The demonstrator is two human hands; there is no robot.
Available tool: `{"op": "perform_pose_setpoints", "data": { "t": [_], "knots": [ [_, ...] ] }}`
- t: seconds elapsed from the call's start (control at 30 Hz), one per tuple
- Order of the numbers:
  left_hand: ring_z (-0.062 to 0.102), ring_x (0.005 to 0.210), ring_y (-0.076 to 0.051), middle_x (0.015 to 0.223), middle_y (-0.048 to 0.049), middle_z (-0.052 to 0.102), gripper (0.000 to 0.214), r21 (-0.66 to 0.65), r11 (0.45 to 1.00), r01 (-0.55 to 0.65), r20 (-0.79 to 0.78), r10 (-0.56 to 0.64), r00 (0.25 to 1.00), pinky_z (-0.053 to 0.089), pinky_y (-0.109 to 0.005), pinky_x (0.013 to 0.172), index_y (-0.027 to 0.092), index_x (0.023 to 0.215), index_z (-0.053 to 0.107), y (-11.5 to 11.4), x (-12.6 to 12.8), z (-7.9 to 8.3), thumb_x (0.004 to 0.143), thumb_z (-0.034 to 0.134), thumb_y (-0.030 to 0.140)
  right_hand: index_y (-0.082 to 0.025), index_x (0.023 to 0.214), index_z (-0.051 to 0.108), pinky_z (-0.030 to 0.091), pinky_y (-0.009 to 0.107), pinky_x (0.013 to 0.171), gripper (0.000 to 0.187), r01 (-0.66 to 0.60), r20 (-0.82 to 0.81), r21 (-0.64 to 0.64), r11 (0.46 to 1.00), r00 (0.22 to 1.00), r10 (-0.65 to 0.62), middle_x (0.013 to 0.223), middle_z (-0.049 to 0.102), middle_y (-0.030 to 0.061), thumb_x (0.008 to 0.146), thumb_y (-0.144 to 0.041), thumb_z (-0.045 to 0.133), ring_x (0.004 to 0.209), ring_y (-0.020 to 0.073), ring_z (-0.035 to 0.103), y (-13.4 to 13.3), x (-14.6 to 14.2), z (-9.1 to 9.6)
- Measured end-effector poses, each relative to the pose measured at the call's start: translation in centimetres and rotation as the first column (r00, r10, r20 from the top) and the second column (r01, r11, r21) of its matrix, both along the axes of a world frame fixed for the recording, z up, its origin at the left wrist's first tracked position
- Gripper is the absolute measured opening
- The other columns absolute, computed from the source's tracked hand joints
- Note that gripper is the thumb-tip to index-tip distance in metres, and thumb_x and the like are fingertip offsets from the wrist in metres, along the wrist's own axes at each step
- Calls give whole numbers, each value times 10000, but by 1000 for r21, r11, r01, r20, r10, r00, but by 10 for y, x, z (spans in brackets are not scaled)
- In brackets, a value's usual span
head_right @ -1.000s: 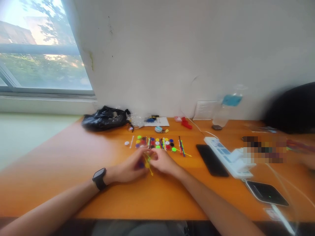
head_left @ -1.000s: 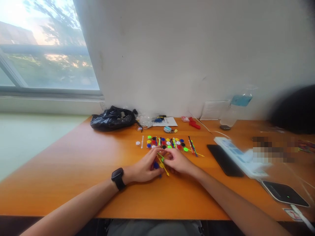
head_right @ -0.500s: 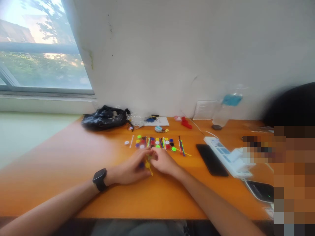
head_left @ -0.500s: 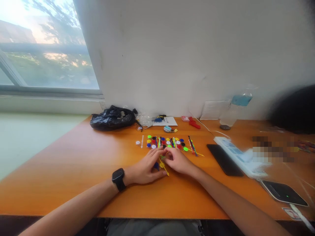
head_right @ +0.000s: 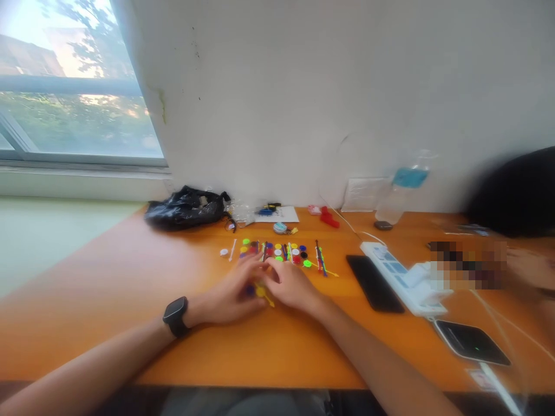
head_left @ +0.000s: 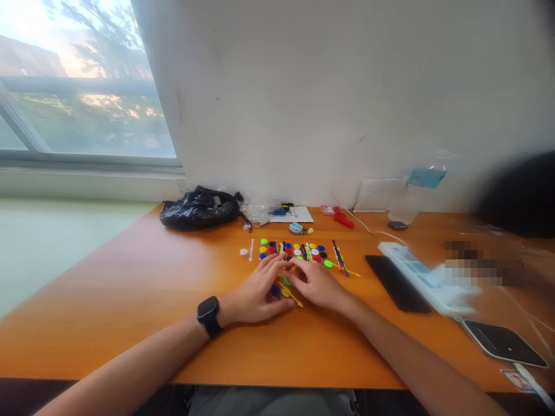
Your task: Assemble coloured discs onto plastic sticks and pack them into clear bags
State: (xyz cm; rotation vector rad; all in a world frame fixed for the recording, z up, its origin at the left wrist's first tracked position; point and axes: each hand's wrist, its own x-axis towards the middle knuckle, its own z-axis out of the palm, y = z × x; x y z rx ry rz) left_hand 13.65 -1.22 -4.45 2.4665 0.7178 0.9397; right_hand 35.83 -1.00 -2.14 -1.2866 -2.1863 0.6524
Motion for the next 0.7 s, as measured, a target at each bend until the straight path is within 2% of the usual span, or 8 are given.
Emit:
{"op": "perform_pose_setpoints", "data": {
  "t": [0.1, 0.2, 0.27, 0.33, 0.47, 0.53, 0.7],
  "knots": [
    [536, 1320, -336, 1416, -143, 587, 583, 66, 991, -121, -7, 121, 993, 443, -503, 1129, 251, 1400, 505, 3, -4, 7, 906, 725, 468, -209, 952, 660, 344, 272, 616, 321, 23, 107, 64, 998, 994, -29, 758, 690, 20, 1056, -480, 523, 670, 169, 611, 0, 1, 2],
    [674, 994, -292, 1113, -103, 697, 503, 59, 965, -256, -89, 261, 961, 519, -410, 850, 246, 1307, 531, 5, -10, 14, 922, 671, 537, -212, 932, 663, 314, 276, 613, 315, 28, 183, 88, 996, 982, -44, 716, 675, 18, 1053, -472, 534, 660, 176, 614, -1, 2, 1],
    [691, 776, -263, 866, -35, 705, 558, 9, 955, -296, -179, 293, 939, 462, -343, 662, 245, 1351, 484, 6, -13, 16, 925, 647, 567, -215, 963, 672, 308, 274, 606, 292, 10, 181, 74, 997, 983, -23, 706, 667, 11, 1047, -466, 548, 641, 170, 601, -2, 2, 0],
    [684, 652, -253, 705, 17, 671, 559, -37, 956, -291, -250, 273, 929, 395, -314, 578, 248, 1374, 454, 6, -15, 17, 936, 631, 546, -217, 1006, 679, 307, 269, 589, 286, -20, 147, 34, 999, 989, 15, 687, 647, -4, 1041, -474, 559, 609, 158, 567, -3, 1, 0],
    [728, 713, -260, 821, -12, 740, 428, -51, 968, -246, -261, 225, 939, 415, -304, 599, 268, 1329, 477, 6, -14, 13, 953, 600, 430, -206, 1031, 682, 338, 254, 597, 288, -105, 42, -24, 994, 993, 106, 752, 649, -6, 1030, -474, 578, 649, 147, 542, -6, -4, 1],
    [740, 747, -266, 863, -20, 756, 438, -65, 966, -252, -258, 227, 939, 427, -303, 615, 272, 1356, 461, 7, -12, 10, 958, 588, 400, -199, 1045, 685, 348, 250, 610, 279, -119, 26, -38, 992, 992, 120, 772, 649, -4, 1024, -460, 588, 668, 146, 543, -8, -5, 2],
    [714, 679, -242, 771, 13, 736, 477, -121, 952, -282, -249, 246, 937, 399, -292, 579, 264, 1386, 450, 10, -10, 6, 957, 597, 412, -206, 1148, 682, 336, 252, 610, 313, -78, 84, -19, 997, 993, 80, 759, 653, -1, 1023, -478, 590, 659, 156, 559, -8, -5, 3]
  ]
}}
